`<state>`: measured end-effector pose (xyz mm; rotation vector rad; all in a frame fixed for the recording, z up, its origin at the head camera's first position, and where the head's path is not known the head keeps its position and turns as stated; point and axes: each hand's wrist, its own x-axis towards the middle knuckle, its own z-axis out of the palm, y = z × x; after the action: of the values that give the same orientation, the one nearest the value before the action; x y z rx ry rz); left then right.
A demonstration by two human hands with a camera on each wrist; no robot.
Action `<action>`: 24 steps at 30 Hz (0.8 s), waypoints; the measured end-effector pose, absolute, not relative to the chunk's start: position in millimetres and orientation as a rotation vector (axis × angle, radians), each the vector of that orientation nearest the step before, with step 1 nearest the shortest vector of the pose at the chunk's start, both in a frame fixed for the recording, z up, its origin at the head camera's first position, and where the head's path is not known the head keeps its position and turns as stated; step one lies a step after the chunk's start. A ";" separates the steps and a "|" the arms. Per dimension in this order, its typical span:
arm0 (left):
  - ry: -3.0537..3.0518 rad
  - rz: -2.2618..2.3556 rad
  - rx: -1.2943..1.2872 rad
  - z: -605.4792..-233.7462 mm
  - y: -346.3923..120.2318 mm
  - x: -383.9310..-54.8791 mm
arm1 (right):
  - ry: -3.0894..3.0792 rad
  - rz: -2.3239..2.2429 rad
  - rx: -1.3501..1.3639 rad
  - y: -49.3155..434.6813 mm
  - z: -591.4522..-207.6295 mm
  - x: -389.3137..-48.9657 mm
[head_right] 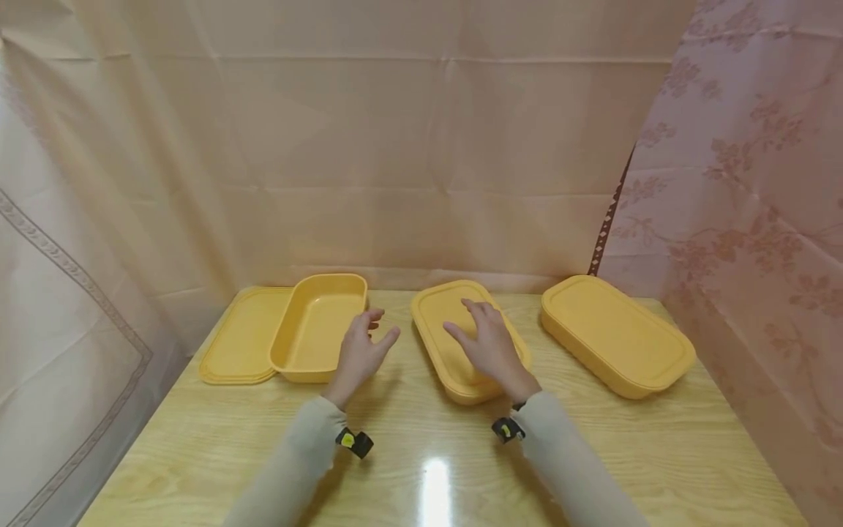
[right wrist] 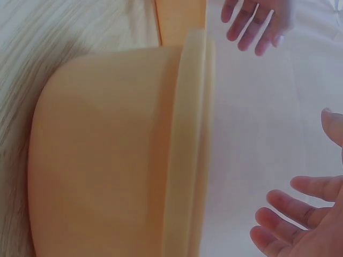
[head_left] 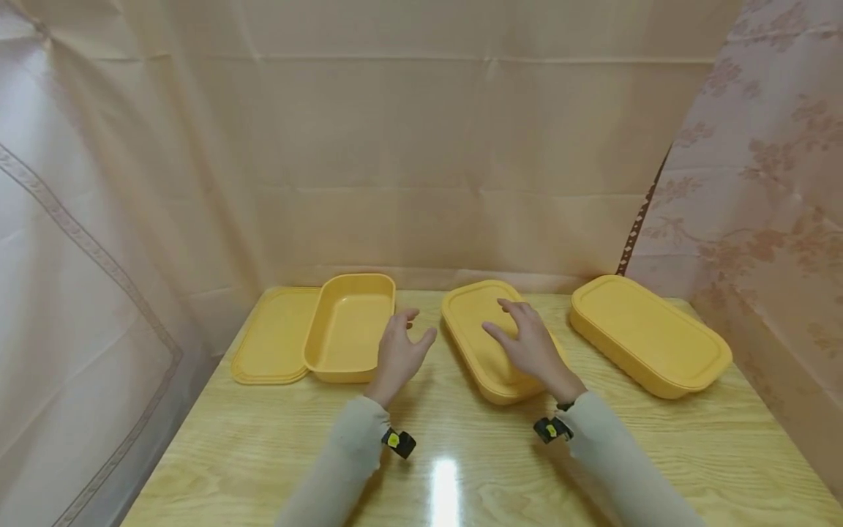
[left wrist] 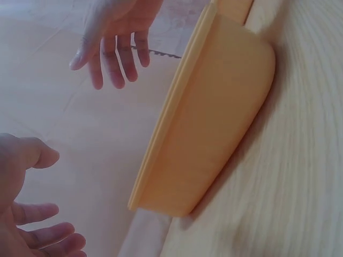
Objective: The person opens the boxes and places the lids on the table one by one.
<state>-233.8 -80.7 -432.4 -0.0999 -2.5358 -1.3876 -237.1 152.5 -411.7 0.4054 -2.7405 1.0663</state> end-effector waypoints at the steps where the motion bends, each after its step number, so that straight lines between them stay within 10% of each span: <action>1: -2.542 -1.398 -0.101 -433.8 -78.8 -233.5 | -2.742 1.065 0.399 154.2 -412.0 -237.0; 24: -2.679 -1.536 -0.060 -463.9 -45.5 -229.8 | -2.835 1.021 0.237 196.3 -433.4 -239.3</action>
<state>-229.8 -45.5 -463.9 -0.0597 -2.6786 -1.5364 -239.3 196.3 -433.4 0.2370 -2.8348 1.0212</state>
